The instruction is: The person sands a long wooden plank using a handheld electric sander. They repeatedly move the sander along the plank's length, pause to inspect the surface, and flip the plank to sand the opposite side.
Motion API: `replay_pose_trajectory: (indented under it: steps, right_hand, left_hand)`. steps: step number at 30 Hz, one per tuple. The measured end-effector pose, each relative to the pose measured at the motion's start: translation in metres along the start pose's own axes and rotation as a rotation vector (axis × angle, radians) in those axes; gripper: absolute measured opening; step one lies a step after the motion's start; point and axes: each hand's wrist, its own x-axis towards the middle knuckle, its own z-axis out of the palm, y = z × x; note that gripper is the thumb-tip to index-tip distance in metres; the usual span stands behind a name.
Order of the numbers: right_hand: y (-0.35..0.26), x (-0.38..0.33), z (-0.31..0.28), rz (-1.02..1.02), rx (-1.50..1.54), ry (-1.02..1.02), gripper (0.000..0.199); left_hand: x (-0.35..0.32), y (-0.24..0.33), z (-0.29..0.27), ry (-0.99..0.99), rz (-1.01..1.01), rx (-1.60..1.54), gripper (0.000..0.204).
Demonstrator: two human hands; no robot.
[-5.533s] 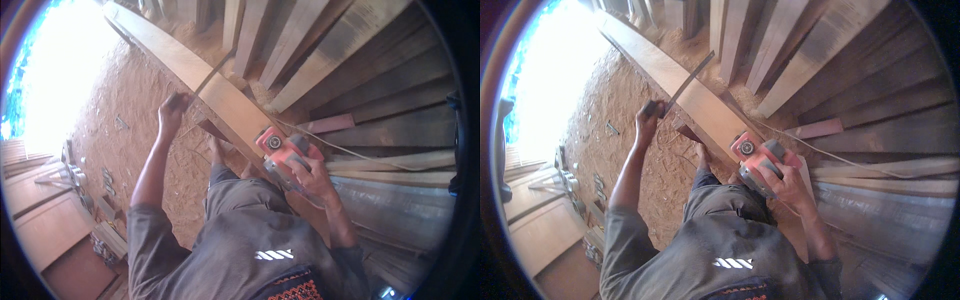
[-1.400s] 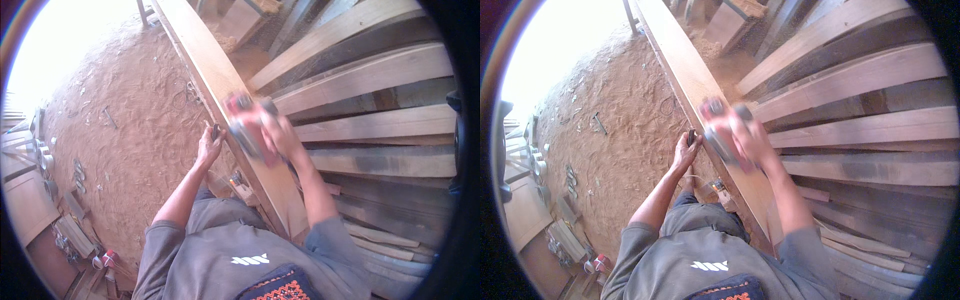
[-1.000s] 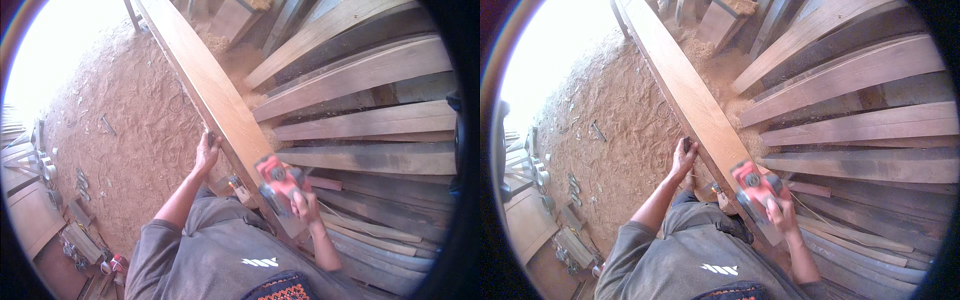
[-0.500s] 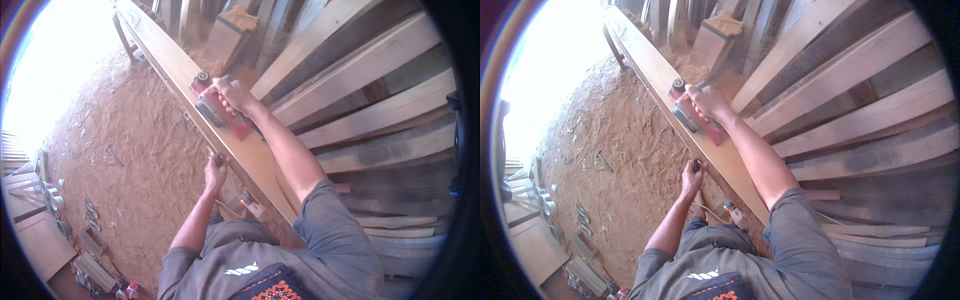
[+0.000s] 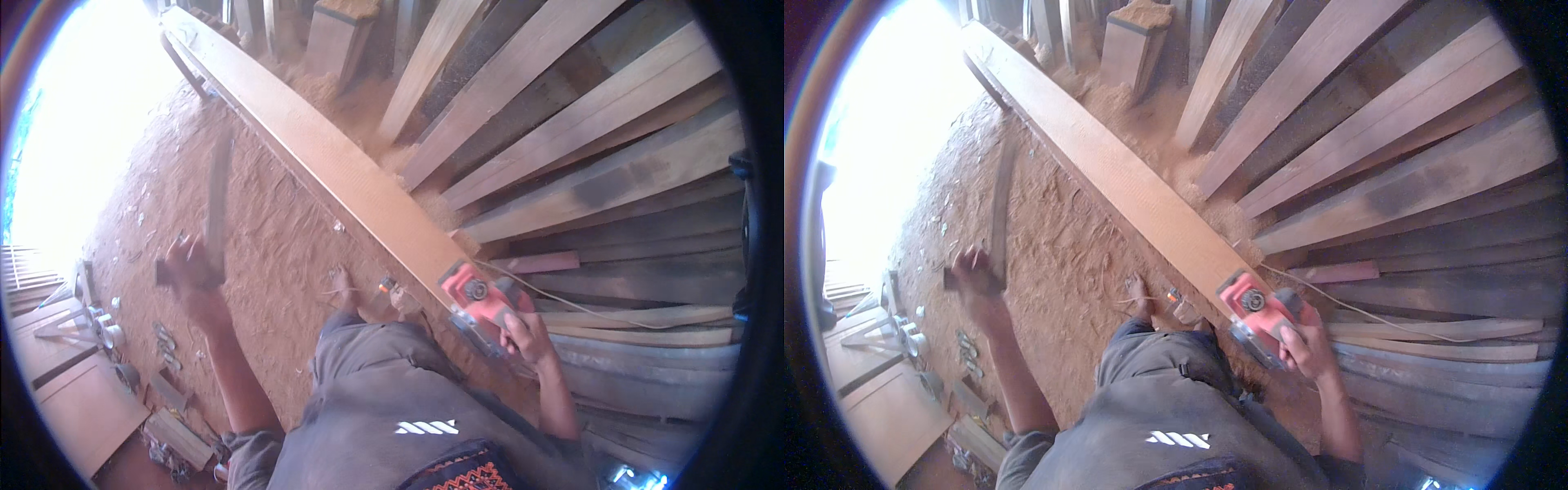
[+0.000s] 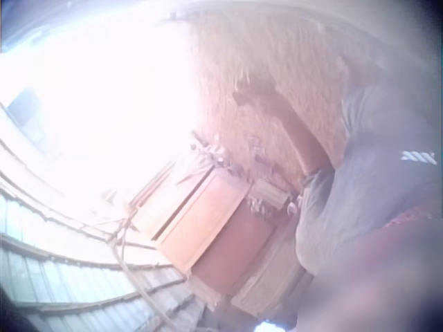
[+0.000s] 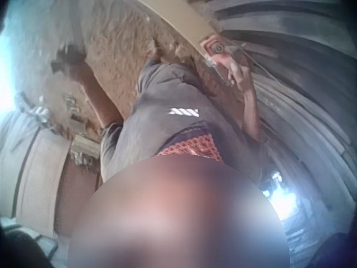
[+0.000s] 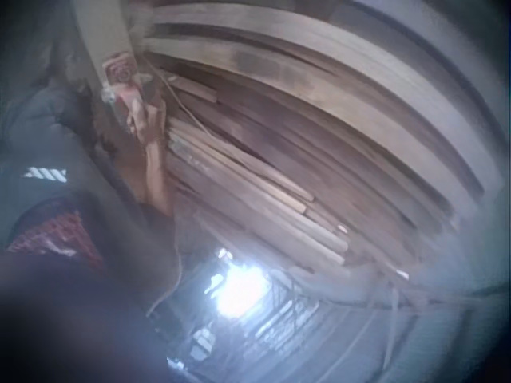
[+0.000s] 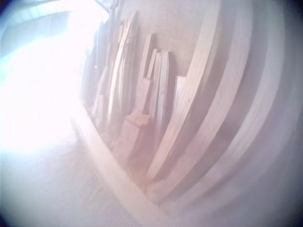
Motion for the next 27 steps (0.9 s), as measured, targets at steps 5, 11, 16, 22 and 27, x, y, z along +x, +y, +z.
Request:
replay_pose_trajectory:
  steps: [5, 11, 16, 22, 27]
  right_hand:
    - [0.022, -0.022, -0.010, 0.041, 0.075, 0.058, 0.048]
    - [0.008, 0.001, -0.009, -0.024, -0.097, 0.056, 0.048]
    - [-0.038, 0.061, 0.013, -0.051, -0.130, 0.025, 0.052]
    - [-0.132, 0.181, 0.071, -0.373, -0.235, -0.025, 0.056]
    - [-0.274, 0.316, 0.151, -0.377, -0.286, -0.179, 0.046]
  left_hand:
    - [-0.037, -0.059, 0.077, -0.701, -0.155, 0.388, 0.027]
    - [-0.024, -0.125, 0.096, -0.808, -0.219, 0.451, 0.019]
    - [-0.019, -0.122, 0.092, -0.806, -0.223, 0.556, 0.019]
    - [-0.033, -0.071, 0.043, -0.473, -0.375, 0.475, 0.023]
    - [-0.027, -0.036, -0.022, -0.145, -0.258, 0.413, 0.024]
